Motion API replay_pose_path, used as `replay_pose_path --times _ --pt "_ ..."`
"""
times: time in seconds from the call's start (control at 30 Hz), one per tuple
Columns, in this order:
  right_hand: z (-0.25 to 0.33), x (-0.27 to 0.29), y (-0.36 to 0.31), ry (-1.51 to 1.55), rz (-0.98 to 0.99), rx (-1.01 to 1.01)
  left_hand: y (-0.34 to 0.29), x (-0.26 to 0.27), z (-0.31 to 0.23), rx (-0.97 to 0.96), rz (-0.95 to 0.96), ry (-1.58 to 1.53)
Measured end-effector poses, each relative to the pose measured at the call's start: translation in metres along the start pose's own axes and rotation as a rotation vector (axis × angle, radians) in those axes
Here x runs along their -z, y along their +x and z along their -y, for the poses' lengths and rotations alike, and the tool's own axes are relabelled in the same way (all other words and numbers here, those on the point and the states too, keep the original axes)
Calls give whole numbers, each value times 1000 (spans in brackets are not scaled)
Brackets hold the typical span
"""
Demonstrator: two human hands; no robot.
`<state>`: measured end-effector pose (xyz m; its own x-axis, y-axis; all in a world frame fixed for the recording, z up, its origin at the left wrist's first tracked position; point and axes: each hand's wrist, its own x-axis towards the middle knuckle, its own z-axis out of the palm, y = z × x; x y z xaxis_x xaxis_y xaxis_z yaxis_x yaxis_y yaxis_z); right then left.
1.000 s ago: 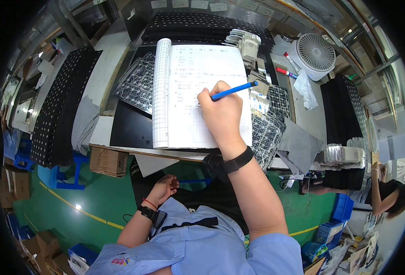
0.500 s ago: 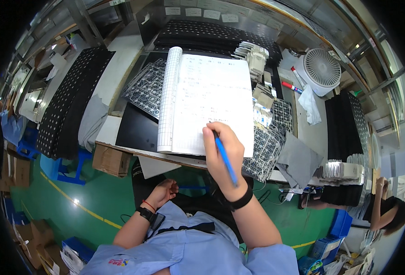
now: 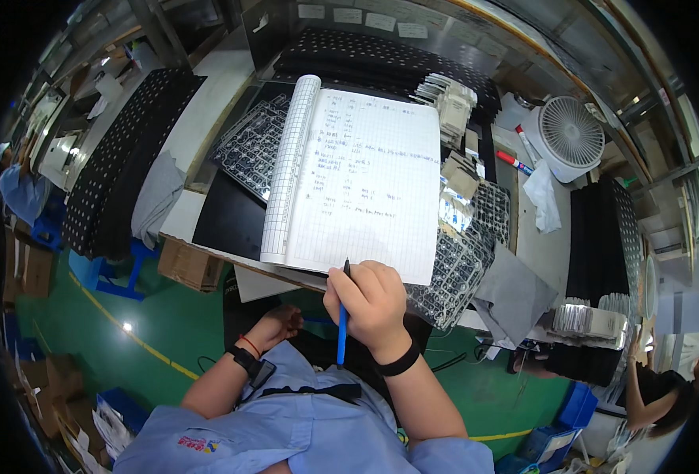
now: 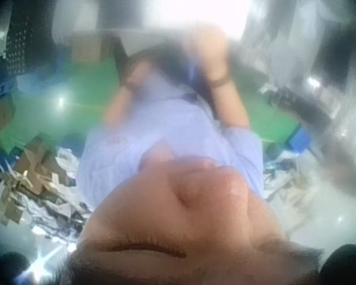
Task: The recorder writes detailed notes or records data in a spiral-bound notebook with a blue pen at a workstation.
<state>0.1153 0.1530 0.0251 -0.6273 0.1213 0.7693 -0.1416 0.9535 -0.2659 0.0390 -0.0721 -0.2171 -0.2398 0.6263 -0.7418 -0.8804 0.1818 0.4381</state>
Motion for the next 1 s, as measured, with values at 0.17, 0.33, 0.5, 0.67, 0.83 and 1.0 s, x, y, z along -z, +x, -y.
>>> replay_pose_path --times 0.17,0.33,0.5,0.67,0.83,1.0 --pt "0 1 -1 -14 21 15 4 3 2 -14 29 0" --pt "-1 1 -1 -21 14 13 1 1 -1 -11 17 3" --pt "-1 0 -2 -14 16 11 -1 4 -1 -19 15 -23" --pt "-2 1 -1 -7 9 20 0 3 -1 -29 29 -39" --pt "-1 0 -2 -10 6 23 1 4 -1 -21 27 -45" --pt "-1 -1 -2 -9 -6 31 4 6 1 -9 26 -52"
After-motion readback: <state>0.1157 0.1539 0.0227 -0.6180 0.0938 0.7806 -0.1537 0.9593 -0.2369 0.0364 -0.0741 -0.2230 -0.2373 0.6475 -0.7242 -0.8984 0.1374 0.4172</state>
